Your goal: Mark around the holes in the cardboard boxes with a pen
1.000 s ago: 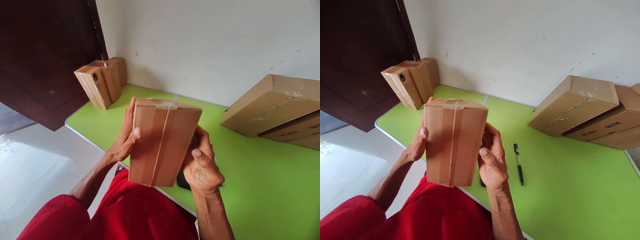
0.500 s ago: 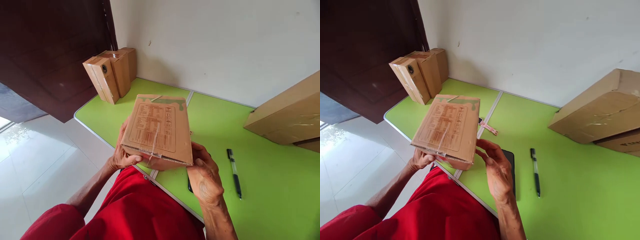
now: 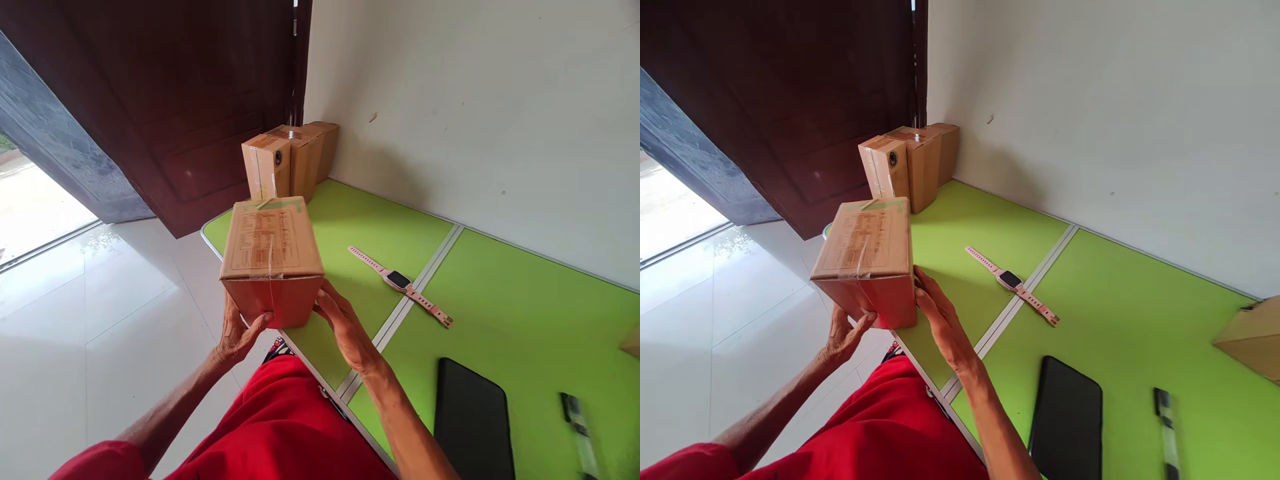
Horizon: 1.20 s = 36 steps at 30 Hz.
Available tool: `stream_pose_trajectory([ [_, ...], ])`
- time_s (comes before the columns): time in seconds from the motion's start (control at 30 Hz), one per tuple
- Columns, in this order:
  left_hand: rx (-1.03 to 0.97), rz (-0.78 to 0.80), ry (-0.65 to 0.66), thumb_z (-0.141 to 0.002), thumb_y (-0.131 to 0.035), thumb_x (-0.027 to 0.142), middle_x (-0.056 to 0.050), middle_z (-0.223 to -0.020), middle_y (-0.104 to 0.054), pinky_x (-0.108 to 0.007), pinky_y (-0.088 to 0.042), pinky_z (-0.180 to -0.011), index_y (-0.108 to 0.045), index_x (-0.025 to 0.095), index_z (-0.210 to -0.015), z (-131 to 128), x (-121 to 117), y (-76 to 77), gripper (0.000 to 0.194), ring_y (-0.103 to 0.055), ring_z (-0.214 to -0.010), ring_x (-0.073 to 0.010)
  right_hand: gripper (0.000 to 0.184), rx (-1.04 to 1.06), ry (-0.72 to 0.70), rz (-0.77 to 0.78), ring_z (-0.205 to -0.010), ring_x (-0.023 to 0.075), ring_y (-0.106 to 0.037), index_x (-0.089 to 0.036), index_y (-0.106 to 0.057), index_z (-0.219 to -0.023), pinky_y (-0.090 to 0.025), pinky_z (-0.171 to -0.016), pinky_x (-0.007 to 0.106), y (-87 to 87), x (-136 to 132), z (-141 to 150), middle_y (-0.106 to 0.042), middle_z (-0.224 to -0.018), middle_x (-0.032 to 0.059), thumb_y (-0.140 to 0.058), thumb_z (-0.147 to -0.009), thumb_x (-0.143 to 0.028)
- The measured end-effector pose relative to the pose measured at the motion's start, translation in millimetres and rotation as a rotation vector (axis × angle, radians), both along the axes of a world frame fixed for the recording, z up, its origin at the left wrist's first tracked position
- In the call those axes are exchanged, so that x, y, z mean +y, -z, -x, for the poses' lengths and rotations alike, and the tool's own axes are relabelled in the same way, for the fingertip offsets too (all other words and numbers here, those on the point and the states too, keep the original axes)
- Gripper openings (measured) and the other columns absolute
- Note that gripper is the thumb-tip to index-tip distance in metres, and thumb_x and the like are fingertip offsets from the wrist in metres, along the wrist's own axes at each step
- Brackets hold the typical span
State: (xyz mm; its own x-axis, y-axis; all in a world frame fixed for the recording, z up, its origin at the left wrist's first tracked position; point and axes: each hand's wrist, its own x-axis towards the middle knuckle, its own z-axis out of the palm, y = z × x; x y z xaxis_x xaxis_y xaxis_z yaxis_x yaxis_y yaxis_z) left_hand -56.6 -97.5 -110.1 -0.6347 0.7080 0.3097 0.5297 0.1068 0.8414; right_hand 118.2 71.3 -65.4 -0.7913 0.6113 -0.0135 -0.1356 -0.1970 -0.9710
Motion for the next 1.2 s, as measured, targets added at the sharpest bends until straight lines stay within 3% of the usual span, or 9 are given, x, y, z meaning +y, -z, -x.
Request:
stream_pose_trajectory([
  [0.13, 0.067, -0.066, -0.360, -0.090, -0.083, 0.077, -0.018, -0.148, -0.057, -0.074, -0.038, -0.132, -0.060, 0.023, -0.150, 11, -7, 1.8, 0.085, -0.050, -0.149, -0.0474, 0.073, -0.062, -0.156, -0.128, -0.154, 0.0338, -0.061, -0.030, -0.081, -0.137, -0.054, -0.127, 0.051, -4.3, 13, 71, -0.076, -0.154, 0.0079, -0.054, -0.104, -0.089],
  [0.3, 0.091, -0.082, -0.528, -0.089, -0.085, 0.067, -0.020, -0.157, -0.053, -0.072, -0.033, -0.138, -0.046, 0.023, -0.169, 41, 15, -1.3, 0.099, -0.046, -0.153, -0.0455, 0.075, -0.161, -0.118, -0.233, -0.107, 0.0358, -0.072, -0.025, -0.071, -0.092, -0.059, -0.106, 0.056, -2.1, 19, 128, -0.078, -0.098, 0.0095, -0.049, -0.099, -0.097],
  [0.57, 0.076, -0.047, -0.478, -0.098, -0.076, 0.048, -0.025, -0.185, -0.035, -0.063, -0.034, -0.143, -0.020, 0.019, -0.184, 76, 90, 10.9, 0.107, -0.033, -0.172, -0.0407, 0.082, -0.260, -0.002, -0.253, -0.148, 0.0375, -0.066, -0.023, -0.065, -0.150, -0.050, -0.126, 0.050, 14.0, 41, 128, -0.062, -0.168, 0.0206, -0.059, -0.095, -0.084],
  [0.67, 0.067, -0.017, -0.482, -0.102, -0.076, 0.044, -0.026, -0.186, -0.035, -0.067, -0.031, -0.143, -0.024, 0.018, -0.184, 86, 120, 14.7, 0.100, -0.034, -0.173, -0.0432, 0.082, -0.287, 0.014, -0.240, -0.141, 0.0389, -0.071, -0.021, -0.064, -0.149, -0.057, -0.118, 0.054, 15.7, 49, 99, -0.065, -0.164, 0.0247, -0.065, -0.093, -0.080],
  [0.83, 0.069, 0.023, -0.483, -0.108, -0.079, 0.044, -0.017, -0.185, -0.042, -0.076, -0.039, -0.135, -0.052, 0.025, -0.172, 101, 148, 4.6, 0.072, -0.045, -0.166, -0.0461, 0.061, -0.246, 0.081, -0.207, -0.106, 0.0317, -0.085, -0.023, -0.077, -0.119, -0.069, -0.087, 0.044, 6.4, 46, 11, -0.084, -0.125, 0.0156, -0.072, -0.094, -0.078],
  [0.93, 0.062, 0.032, -0.437, -0.101, -0.081, 0.048, -0.029, -0.182, -0.038, -0.084, -0.029, -0.136, -0.036, 0.014, -0.178, 92, 150, -8.0, 0.096, -0.037, -0.168, -0.0557, 0.058, -0.221, 0.245, -0.189, -0.102, 0.0291, -0.086, -0.023, -0.081, -0.116, -0.069, -0.085, 0.041, -5.6, 37, -59, -0.085, -0.120, 0.0130, -0.074, -0.097, -0.077],
  [1.0, 0.096, 0.004, -0.387, -0.094, -0.080, 0.058, -0.039, -0.186, -0.015, -0.095, -0.008, -0.132, -0.013, 0.006, -0.182, 71, 150, -14.3, 0.122, -0.011, -0.172, -0.0685, 0.057, -0.220, 0.417, -0.184, -0.099, 0.0284, -0.086, -0.023, -0.083, -0.114, -0.069, -0.085, 0.040, -13.1, 31, -111, -0.086, -0.117, 0.0128, -0.075, -0.098, -0.077],
  [1.07, 0.173, -0.047, -0.256, -0.092, -0.076, 0.065, -0.034, -0.190, -0.001, -0.093, 0.005, -0.133, 0.000, 0.013, -0.184, 35, 154, -17.0, 0.130, 0.000, -0.174, -0.0661, 0.056, -0.231, 0.641, -0.191, -0.096, 0.0282, -0.085, -0.023, -0.083, -0.112, -0.069, -0.083, 0.040, -18.4, 26, -164, -0.086, -0.115, 0.0129, -0.077, -0.098, -0.077],
  [1.2, 0.271, -0.114, 0.264, -0.094, -0.075, 0.066, -0.029, -0.187, -0.018, -0.076, -0.021, -0.142, -0.022, 0.016, -0.180, -77, 182, -14.9, 0.112, -0.018, -0.176, -0.0523, 0.061, -0.273, 1.160, -0.218, -0.099, 0.0303, -0.082, -0.024, -0.077, -0.111, -0.068, -0.081, 0.043, -17.8, 23, -270, -0.083, -0.111, 0.0127, -0.078, -0.091, -0.081],
])
